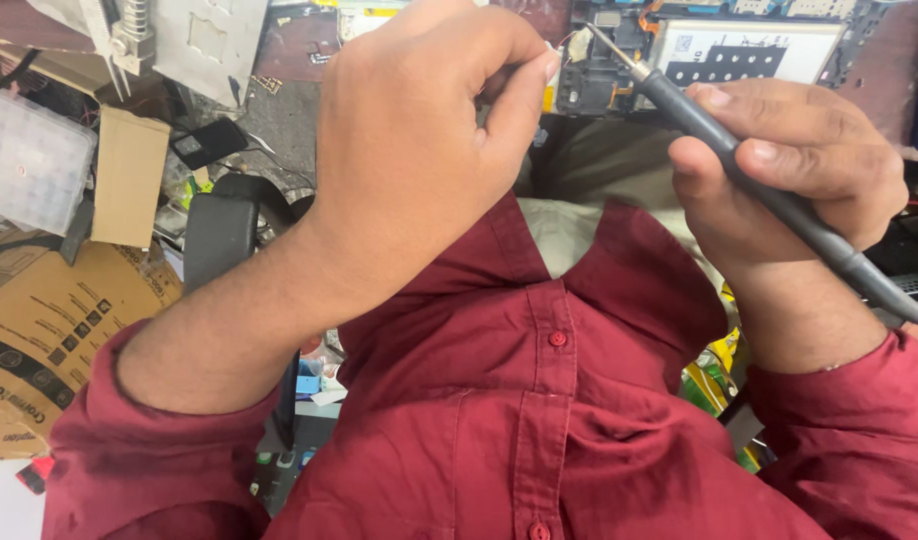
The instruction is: The person sits at a cluttered repair workbench and solders components on a disassembled phone motherboard. They handle small parts, use pliers to trim or position components, and work on the board with a soldering iron, holding the board steady with the other hand.
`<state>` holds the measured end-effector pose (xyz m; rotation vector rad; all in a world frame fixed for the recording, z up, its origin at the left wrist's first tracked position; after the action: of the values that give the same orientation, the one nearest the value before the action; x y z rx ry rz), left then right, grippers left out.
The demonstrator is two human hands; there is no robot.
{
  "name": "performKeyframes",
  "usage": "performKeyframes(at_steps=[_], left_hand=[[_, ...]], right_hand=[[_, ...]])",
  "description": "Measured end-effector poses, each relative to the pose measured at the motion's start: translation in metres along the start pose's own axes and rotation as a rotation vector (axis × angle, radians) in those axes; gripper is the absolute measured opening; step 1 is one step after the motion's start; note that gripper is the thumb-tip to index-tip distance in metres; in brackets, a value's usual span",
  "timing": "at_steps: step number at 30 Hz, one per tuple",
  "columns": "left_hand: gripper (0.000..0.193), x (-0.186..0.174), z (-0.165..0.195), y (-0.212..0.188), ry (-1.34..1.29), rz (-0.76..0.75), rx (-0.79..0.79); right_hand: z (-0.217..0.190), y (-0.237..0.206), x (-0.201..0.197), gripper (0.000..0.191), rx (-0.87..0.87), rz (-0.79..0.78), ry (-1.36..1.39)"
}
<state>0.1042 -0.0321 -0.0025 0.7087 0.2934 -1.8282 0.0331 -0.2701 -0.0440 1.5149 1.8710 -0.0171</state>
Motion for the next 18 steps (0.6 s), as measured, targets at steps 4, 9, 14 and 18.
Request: performKeyframes(at_steps=[4,9,14,18], left_hand=[[0.008,0.000,0.000,0.001,-0.003,-0.005,-0.013],[0.009,0.001,0.000,0.001,0.014,-0.001,-0.021],[0.007,0.005,-0.005,-0.003,0.041,-0.026,-0.057],[0.006,0.007,-0.009,-0.006,0.046,-0.031,-0.065]], right_hand=[[-0.002,0.003,0.000,0.039,0.007,0.007,0.009],[-0.004,0.009,0.000,0.036,-0.069,0.040,0.004],[-0.004,0.016,0.001,0.033,-0.167,0.061,0.020],[-0.001,0.015,0.002,0.033,-0.152,0.105,0.035]])
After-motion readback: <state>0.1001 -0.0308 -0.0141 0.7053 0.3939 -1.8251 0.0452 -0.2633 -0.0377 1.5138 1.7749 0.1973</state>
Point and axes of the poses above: each hand's wrist, its own y-axis towards the middle knuckle, its own x-axis out of the palm, z = x × y, the point moved 5 cm from there along y, towards the middle knuckle, and after that the axes turned 2 degrees about -z, right-handed, at the moved point
